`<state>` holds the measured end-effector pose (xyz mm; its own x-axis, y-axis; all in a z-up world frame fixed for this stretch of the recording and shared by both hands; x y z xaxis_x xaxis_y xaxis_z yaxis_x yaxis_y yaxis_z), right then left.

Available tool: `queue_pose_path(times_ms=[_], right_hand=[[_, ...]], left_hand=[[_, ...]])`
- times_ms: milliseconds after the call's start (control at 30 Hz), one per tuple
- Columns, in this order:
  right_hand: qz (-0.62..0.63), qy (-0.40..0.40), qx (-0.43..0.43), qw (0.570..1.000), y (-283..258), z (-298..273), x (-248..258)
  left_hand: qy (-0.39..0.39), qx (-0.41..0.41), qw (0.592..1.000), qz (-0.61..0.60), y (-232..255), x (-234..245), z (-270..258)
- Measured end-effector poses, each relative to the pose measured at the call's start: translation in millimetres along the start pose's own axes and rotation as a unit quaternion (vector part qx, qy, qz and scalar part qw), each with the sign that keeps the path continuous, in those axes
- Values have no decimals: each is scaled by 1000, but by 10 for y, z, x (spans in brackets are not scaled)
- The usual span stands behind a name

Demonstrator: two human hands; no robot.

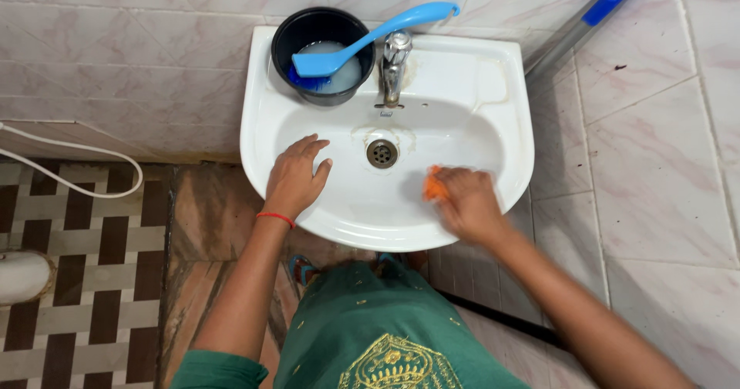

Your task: The person cleans a white bathroom sink using an orange cloth. They wipe the basin, faucet, and surrounding surfaces while a black bowl containing a blue scrub brush sits in the sink.

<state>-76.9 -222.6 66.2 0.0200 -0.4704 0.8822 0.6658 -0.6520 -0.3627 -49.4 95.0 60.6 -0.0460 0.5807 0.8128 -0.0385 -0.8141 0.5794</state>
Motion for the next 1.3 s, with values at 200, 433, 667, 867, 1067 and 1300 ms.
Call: queue_pose_path(times_ms=[200, 433, 667, 867, 1067, 1300], right_hand=[[-86, -35, -51, 994, 376, -47, 356], [-55, -49, -13, 997, -214, 113, 70], [21, -45, -7, 999, -1164, 626, -509], [54, -11, -2, 998, -1732, 1241, -931], [69, 75, 0, 995, -1896, 2032, -1394], [110, 74, 70, 989, -1548, 2357, -1504]], left_hand=[[21, -16, 1000, 5, -18, 0, 2], [45, -7, 999, -9, -54, 41, 13], [54, -12, 990, -126, -164, 121, 84], [87, -25, 981, -173, -481, 467, 272], [86, -2, 970, -227, -810, 762, 479], [35, 78, 974, -210, -842, 523, 616]])
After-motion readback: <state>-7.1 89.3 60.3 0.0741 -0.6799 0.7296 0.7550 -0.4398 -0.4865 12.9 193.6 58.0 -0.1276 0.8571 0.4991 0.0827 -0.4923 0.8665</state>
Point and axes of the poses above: each hand's wrist, its own z-axis towards the middle knuckle, its own x-axis out of the back of the hand, y = z × x, the point moved 5 cm from there along z, towards the middle knuckle, and after that the axes turned 7 degrees about x, right-handed, at the moved point
